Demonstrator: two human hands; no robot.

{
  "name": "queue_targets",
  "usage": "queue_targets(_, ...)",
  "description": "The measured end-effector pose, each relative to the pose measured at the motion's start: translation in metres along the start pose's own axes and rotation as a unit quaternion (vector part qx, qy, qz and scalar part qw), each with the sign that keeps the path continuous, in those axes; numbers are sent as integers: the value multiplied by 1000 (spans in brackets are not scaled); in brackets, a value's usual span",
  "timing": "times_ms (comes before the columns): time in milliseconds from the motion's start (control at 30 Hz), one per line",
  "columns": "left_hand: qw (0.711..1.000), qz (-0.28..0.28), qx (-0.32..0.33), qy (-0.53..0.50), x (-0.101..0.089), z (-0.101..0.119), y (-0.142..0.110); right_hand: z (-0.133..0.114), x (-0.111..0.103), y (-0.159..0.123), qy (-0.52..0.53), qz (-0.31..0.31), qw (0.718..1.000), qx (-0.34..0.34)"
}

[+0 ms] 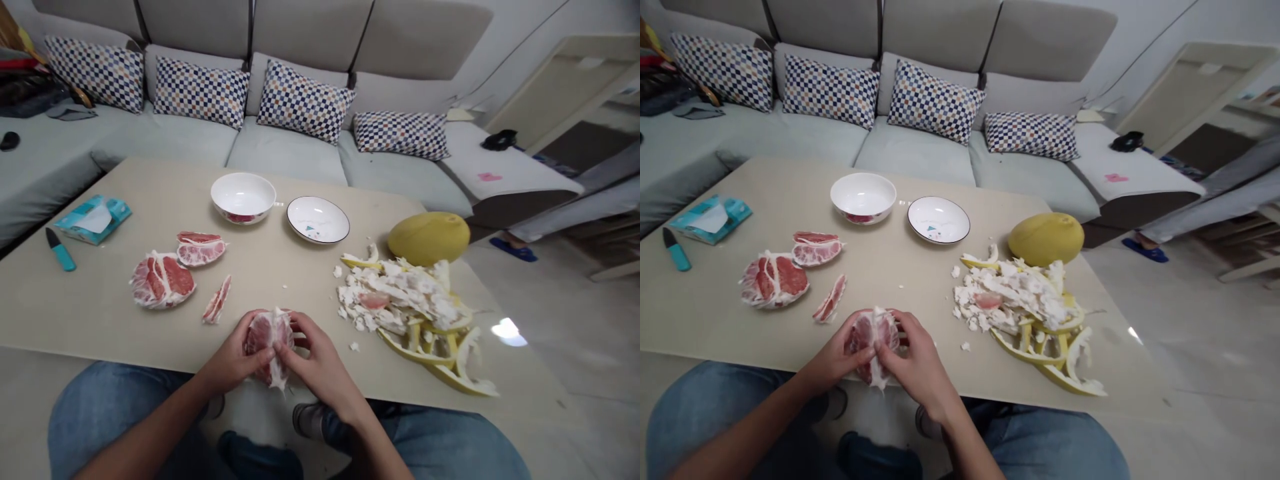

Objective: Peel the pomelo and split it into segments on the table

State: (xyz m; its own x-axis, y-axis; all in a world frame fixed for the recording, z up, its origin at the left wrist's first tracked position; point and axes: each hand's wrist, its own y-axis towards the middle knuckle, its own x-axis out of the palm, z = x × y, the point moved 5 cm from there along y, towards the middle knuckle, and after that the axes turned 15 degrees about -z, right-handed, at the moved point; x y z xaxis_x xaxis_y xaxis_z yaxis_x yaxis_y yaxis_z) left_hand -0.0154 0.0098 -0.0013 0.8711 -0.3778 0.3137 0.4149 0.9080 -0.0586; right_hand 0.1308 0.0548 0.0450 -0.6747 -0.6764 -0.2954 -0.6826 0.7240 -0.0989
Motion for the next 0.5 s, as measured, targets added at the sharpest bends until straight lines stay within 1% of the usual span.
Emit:
queue_targets(133, 999, -11, -20, 25, 2, 0, 0, -2, 0, 0, -6, 0, 999, 41)
queue_targets(200, 999, -11, -23, 45, 3, 4, -1, -3, 1, -1, -8, 1, 999, 50)
queue_targets(333, 996, -18, -31, 78, 6, 9, -1, -5, 1, -1, -12, 9, 1000, 27)
queue_targets(500, 995, -22, -62, 70, 5, 3, -1, -5, 2, -1, -54, 52, 997, -13)
